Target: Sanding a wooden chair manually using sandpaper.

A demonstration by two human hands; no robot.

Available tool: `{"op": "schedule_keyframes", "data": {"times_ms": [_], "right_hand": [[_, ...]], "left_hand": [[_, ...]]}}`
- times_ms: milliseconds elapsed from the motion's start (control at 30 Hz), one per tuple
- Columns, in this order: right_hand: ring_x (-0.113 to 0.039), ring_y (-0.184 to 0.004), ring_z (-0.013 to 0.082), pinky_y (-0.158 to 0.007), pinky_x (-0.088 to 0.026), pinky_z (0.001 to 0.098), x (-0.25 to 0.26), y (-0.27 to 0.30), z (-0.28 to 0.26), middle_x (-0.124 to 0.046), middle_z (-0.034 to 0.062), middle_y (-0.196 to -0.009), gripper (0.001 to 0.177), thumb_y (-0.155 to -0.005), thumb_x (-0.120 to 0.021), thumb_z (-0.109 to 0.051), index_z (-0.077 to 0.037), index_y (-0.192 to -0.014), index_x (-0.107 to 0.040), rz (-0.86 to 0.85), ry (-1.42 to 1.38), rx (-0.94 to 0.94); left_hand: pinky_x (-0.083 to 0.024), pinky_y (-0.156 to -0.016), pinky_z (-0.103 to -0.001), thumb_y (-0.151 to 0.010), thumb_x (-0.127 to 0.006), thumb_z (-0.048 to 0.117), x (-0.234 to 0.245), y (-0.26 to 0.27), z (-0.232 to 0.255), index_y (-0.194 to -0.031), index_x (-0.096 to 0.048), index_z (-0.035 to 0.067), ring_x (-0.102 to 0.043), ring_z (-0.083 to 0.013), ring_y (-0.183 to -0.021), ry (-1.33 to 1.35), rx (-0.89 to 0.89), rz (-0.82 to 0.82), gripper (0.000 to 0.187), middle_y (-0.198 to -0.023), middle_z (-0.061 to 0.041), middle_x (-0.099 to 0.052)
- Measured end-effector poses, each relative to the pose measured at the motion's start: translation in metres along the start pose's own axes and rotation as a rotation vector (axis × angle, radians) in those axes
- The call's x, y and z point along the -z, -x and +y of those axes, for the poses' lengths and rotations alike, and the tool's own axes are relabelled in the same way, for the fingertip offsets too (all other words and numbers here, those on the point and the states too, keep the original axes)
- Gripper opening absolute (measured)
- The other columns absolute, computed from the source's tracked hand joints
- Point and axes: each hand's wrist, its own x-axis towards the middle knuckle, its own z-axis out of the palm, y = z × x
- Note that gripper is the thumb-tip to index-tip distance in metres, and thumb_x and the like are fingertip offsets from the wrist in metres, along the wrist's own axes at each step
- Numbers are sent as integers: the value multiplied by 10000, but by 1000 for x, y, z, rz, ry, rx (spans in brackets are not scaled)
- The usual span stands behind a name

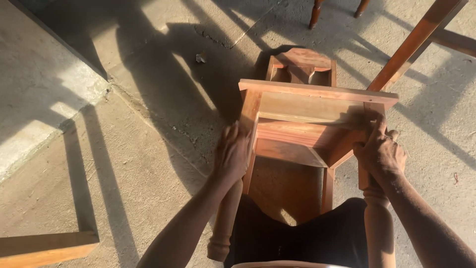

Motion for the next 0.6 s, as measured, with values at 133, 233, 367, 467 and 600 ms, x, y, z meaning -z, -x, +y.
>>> {"op": "schedule_keyframes", "data": {"times_ms": [133,233,367,467,600], "right_hand": [[-656,-1072,559,-924,-553,612,5,2,-7,-488,369,-1337,1055,-851,-752,-354,-213,-1663,-92,4,-13,-34],[-654,-1078,554,-924,-550,619,2,5,-4,-498,356,-1330,1031,-854,-744,-363,-244,-1652,-102,24,-15,-24],[-655,-1084,559,-919,-561,617,5,12,-7,-504,351,-1342,977,-870,-724,-352,-288,-1651,-140,22,-43,-19],[-669,-1032,575,-899,-580,607,8,11,-8,-513,380,-1303,1026,-863,-719,-342,-225,-1670,-97,11,-52,-9],[-679,-1010,573,-843,-607,605,6,9,-11,-497,387,-1313,1016,-874,-700,-333,-214,-1668,-77,-23,-38,-25]], "left_hand": [[-616,-707,-368,-1023,-585,65,-102,-39,-32,-1215,-603,-129,-712,-344,-860,224,167,-209,273,-1088,-311,-675],[-543,-666,-344,-1131,-532,130,-170,-15,-48,-1099,-647,-29,-682,-290,-769,263,225,-349,199,-976,-233,-700],[-513,-464,-271,-1141,-457,123,-28,-37,-15,-1316,-600,10,-698,-257,-624,400,307,-592,252,-1181,-253,-642],[-582,-472,-254,-1016,-508,63,-1,-5,-2,-1345,-566,9,-701,-341,-825,282,163,-395,338,-1374,-288,-577],[-616,-553,-224,-955,-528,-4,-53,-39,-5,-1360,-556,-18,-715,-371,-1034,226,70,-188,407,-1375,-281,-597]]}}
